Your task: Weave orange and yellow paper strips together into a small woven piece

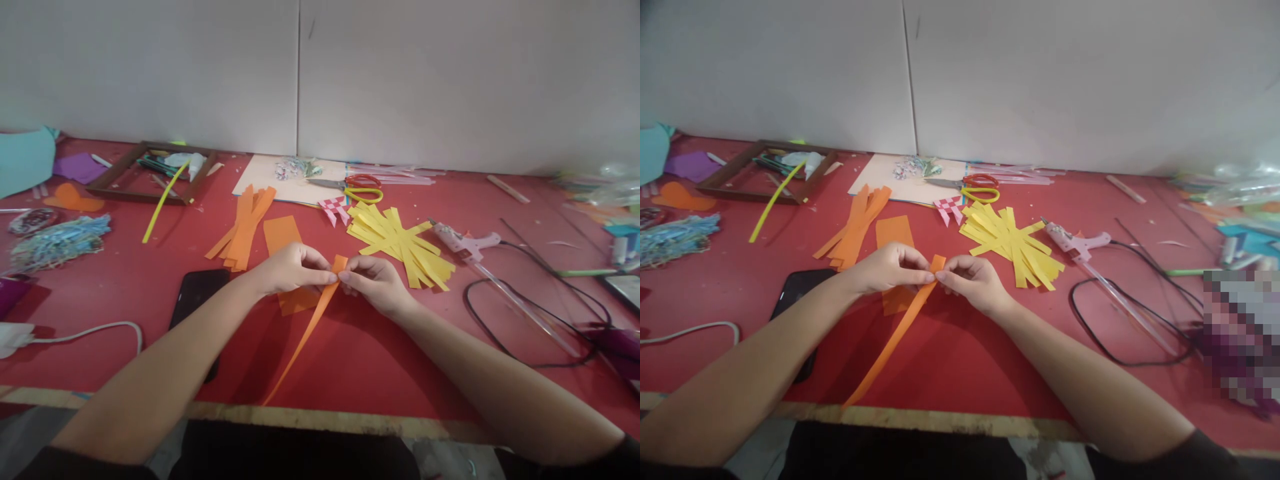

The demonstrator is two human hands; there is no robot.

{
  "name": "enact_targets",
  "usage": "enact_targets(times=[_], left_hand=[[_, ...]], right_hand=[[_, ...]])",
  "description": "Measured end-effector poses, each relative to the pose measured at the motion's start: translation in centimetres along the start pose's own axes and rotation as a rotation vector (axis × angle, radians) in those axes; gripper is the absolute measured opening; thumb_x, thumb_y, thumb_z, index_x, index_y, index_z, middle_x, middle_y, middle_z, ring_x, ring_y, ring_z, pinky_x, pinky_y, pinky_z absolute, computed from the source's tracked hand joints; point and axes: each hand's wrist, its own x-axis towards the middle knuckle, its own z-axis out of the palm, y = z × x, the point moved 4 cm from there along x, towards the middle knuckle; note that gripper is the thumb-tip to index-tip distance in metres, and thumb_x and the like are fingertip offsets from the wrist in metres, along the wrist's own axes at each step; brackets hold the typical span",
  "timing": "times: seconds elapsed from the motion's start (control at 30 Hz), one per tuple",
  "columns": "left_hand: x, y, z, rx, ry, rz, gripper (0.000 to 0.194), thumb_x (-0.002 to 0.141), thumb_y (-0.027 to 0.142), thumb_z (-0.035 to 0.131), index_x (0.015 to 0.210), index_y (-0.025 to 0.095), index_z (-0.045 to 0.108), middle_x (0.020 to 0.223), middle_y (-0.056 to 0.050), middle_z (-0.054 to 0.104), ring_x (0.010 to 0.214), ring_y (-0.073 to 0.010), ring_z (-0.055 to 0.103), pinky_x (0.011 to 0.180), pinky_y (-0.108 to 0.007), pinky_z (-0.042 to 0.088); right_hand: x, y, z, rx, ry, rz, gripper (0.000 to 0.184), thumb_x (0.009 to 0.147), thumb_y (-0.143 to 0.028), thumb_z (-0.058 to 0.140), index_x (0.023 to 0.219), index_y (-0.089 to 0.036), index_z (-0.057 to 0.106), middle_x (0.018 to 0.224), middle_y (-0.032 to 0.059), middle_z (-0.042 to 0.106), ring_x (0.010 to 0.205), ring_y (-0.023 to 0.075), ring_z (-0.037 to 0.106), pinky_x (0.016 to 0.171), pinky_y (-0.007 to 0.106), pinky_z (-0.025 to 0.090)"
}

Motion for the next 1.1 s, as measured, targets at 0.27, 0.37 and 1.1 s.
enact_targets(times=[0.27,0.37,1.1], left_hand=[[0.1,-0.1,0.2,0.021,-0.011,-0.013,0.023,0.070,0.035,0.081,0.073,0.015,0.070,0.065,0.001,0.067,0.062,-0.0100,0.064,0.063,-0.020,0.052],[0.1,-0.2,0.3,0.027,-0.016,-0.050,0.023,0.068,0.032,0.082,0.073,0.015,0.069,0.064,0.001,0.066,0.061,-0.0098,0.064,0.061,-0.020,0.052],[0.4,-0.1,0.3,-0.157,0.099,-0.074,0.015,0.086,0.018,0.065,0.080,0.015,0.051,0.072,0.000,0.066,0.065,-0.0124,0.070,0.066,-0.029,0.059]], right_hand=[[-0.1,0.0,0.2,0.009,-0.004,-0.019,0.027,0.072,-0.037,0.080,0.066,-0.019,0.062,0.054,-0.0024,0.059,0.050,0.0095,0.050,0.052,0.026,0.041],[0.1,0.2,-0.1,0.098,0.051,-0.001,0.023,0.069,-0.034,0.081,0.068,-0.019,0.064,0.055,-0.0026,0.059,0.050,0.0096,0.050,0.051,0.025,0.039],[-0.1,-0.7,0.7,-0.165,-0.004,0.024,0.034,0.077,-0.050,0.072,0.070,-0.019,0.061,0.060,-0.0035,0.055,0.053,0.0089,0.047,0.052,0.024,0.039]])
